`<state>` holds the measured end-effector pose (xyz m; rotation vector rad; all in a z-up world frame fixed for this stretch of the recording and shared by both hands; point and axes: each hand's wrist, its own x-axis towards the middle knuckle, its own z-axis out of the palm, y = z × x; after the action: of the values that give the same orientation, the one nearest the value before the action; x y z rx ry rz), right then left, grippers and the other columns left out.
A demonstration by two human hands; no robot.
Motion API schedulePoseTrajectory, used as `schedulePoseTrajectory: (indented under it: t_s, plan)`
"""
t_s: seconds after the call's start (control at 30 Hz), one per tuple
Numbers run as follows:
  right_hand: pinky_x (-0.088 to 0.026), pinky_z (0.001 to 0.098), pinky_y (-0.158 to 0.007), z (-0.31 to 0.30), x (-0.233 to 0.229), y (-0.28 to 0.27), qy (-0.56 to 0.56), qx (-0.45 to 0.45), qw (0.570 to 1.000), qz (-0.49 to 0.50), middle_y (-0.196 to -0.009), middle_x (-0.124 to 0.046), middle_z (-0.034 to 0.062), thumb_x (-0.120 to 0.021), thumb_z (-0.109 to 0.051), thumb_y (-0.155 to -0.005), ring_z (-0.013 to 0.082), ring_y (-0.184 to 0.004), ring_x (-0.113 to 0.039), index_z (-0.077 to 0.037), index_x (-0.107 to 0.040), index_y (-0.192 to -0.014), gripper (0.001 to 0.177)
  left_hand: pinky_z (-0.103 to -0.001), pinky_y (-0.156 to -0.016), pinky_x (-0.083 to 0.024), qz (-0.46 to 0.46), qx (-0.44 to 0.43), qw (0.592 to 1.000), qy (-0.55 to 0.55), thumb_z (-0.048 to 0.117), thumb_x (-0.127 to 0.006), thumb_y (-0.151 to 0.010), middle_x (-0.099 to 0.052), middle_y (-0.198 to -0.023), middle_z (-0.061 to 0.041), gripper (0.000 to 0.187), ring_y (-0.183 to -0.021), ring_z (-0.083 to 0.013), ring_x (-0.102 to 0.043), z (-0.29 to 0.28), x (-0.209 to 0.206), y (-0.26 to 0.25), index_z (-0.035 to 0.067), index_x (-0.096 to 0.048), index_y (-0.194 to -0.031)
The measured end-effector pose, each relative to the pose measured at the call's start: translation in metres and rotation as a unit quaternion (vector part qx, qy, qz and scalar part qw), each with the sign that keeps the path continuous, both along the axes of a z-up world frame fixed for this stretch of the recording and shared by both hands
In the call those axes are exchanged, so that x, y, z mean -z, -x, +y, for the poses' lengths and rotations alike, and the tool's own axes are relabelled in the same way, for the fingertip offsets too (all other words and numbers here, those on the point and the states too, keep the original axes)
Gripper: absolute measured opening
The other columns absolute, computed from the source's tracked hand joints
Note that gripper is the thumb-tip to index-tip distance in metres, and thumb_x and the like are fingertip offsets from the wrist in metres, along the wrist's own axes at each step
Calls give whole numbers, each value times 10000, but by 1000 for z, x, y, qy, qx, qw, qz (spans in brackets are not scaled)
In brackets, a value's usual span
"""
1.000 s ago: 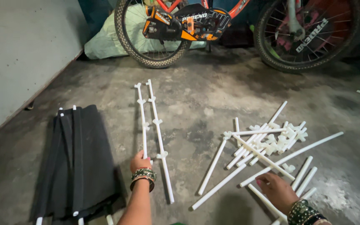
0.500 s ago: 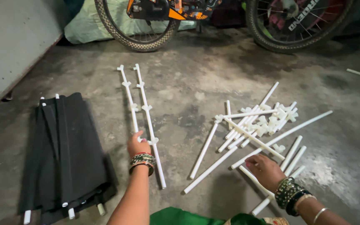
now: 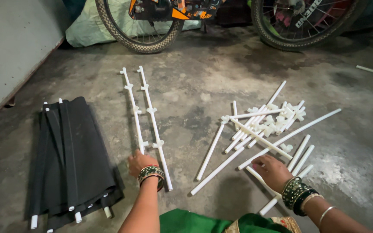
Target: The person sits on the floor and assembles white plastic rods and connectors by hand, forming ladder-like structures. They repeatedly pick up parts, connect them, and place the assembled pieces aside.
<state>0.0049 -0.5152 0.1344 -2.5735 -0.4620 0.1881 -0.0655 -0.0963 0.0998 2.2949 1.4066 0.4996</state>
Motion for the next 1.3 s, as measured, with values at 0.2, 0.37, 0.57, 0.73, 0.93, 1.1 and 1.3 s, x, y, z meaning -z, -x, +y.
schedulePoseTrajectory:
  t_s: [0.2,0.37,0.57,0.73,0.93,1.1,1.3]
  plan:
    - [-581,390,-889,-4,4,-1,-20,-10,1000,-14,-1131,-714,94,-643,-301,-927,262,-979,-739,-89,-720,-1098,283,-598,-1058,-416,-64,142,977,-148,164,-745,-789,-554,-1319,-208,433,-1279,-408,-514,-59,-19,-30,128,-671,-1214]
    - [-568,411,-893,-9,6,-1,-10,-15,999,-49,-1121,-711,120,-650,-299,-925,299,-1006,-711,-94,-732,-1086,274,-667,-1121,-268,-85,370,913,-150,164,-777,-785,-472,-1392,-226,547,-1392,-443,-368,-147,-27,-38,87,-618,-1303]
    - [-534,425,-965,-18,8,-5,17,-2,999,-48,-1147,-683,143,-655,-295,-924,318,-1076,-673,-114,-719,-1129,280,-633,-1163,-249,-26,528,843,-99,136,-769,-832,-404,-1505,-240,608,-1458,-434,-289,-215,-20,-24,88,-553,-1398]
    - [-468,461,-1039,-28,21,-11,10,-15,991,-134,-1209,-654,170,-713,-262,-866,373,-1170,-595,-97,-718,-1131,313,-586,-1201,-226,12,534,842,-76,174,-761,-850,-370,-1565,-204,643,-1496,-397,-264,-229,1,-32,99,-515,-1439]
    - [-441,461,-1094,-32,37,-17,14,-8,988,-153,-1309,-616,182,-713,-244,-861,390,-1242,-564,-100,-693,-1199,368,-578,-1222,-195,34,514,856,-50,229,-764,-860,-342,-1589,-189,653,-1513,-374,-235,-247,15,-65,119,-504,-1449]
    - [-406,468,-1127,-38,39,-28,6,-24,976,-216,-1471,-503,234,-744,-264,-828,417,-1336,-494,-91,-645,-1275,489,-584,-1232,-175,74,502,861,-31,317,-756,-885,-297,-1613,-181,673,-1529,-369,-201,-256,12,-93,132,-475,-1468]
    - [-378,485,-1131,-55,41,-48,28,16,982,-185,-1496,-466,248,-762,-265,-855,431,-1372,-446,-81,-625,-1315,514,-578,-1241,-152,97,503,858,-36,360,-739,-901,-268,-1628,-189,658,-1543,-364,-169,-266,6,-120,164,-475,-1472]
